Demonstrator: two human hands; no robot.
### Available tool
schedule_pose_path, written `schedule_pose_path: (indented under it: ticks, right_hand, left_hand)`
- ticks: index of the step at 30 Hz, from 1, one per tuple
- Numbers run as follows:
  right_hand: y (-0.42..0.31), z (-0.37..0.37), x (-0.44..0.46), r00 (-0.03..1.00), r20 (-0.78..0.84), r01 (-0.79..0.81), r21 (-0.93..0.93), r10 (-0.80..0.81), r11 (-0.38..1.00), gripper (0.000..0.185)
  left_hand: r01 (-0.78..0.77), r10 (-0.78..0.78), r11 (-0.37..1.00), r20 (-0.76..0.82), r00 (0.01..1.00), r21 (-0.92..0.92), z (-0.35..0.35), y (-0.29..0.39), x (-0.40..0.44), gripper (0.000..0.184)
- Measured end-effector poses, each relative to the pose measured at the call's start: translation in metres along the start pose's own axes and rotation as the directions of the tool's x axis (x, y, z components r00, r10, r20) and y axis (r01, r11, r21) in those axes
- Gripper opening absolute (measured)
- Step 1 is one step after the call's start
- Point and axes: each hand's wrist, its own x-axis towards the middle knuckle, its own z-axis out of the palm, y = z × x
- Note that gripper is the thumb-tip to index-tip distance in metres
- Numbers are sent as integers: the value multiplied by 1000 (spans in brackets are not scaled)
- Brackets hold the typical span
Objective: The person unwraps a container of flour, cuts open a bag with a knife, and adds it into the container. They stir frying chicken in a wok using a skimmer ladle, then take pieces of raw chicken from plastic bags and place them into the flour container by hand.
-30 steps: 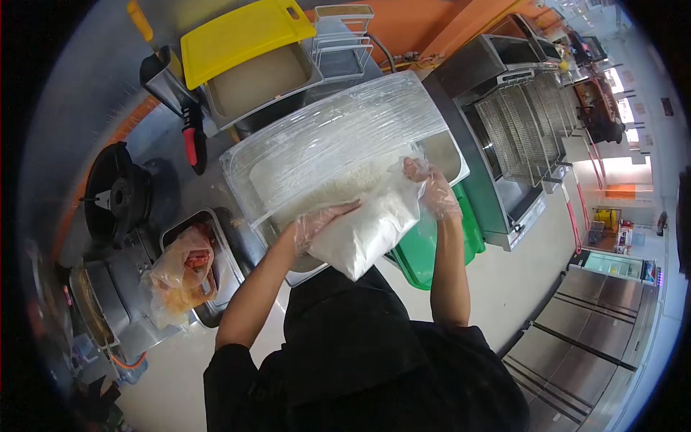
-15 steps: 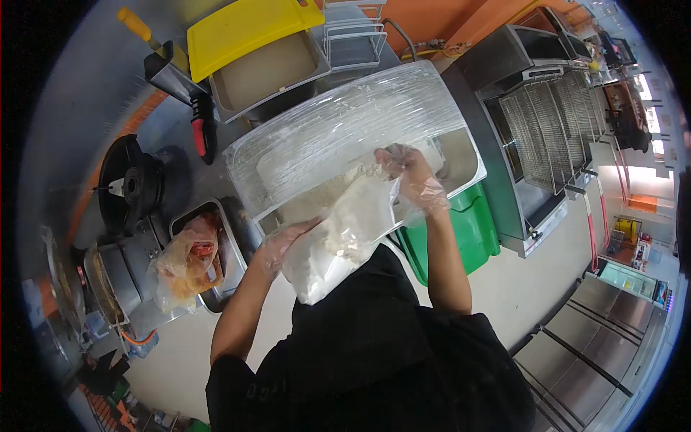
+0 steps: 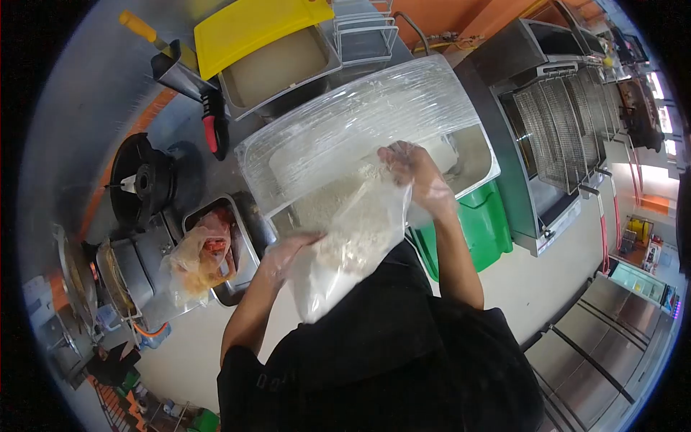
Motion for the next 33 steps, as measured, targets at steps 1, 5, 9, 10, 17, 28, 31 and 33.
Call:
schedule_pose_path:
  ticks: [1, 5, 9, 10, 17, 28, 31, 33]
  right_hand:
    - [5, -4, 0, 993, -48, 98, -112, -103, 989, 24]
    - [-14, -21, -9, 973, -149, 139, -222, -174, 965, 28]
    - [8, -33, -2, 926, -235, 178, -416, -294, 892, 32]
    - [14, -38, -2, 906, -256, 236, -357, -338, 904, 31]
    - [29, -56, -3, 796, -503, 382, -14, -336, 924, 42]
    - [39, -34, -3, 930, -260, 255, -51, -259, 966, 35]
    - [22, -1, -9, 990, -99, 103, -8, -104, 995, 52]
    - [30, 21, -10, 990, -79, 126, 164, -115, 978, 44]
  left_hand:
    - [-14, 14, 1000, -40, 999, -6, 6, 1, 2, 35]
    - [-59, 71, 988, 74, 995, -145, 51, 26, 0, 37]
    - [144, -37, 952, 369, 929, -269, 31, 18, 50, 38]
    - [138, -27, 944, 349, 937, -298, 35, 16, 54, 38]
    - [290, -78, 916, 587, 806, -277, 85, 38, 67, 37]
    - [106, 83, 904, 413, 907, -414, 77, 17, 8, 38]
    - [-195, 228, 962, 174, 958, -190, 46, 0, -30, 33]
    - [-221, 230, 965, 52, 972, -138, 27, -10, -47, 33]
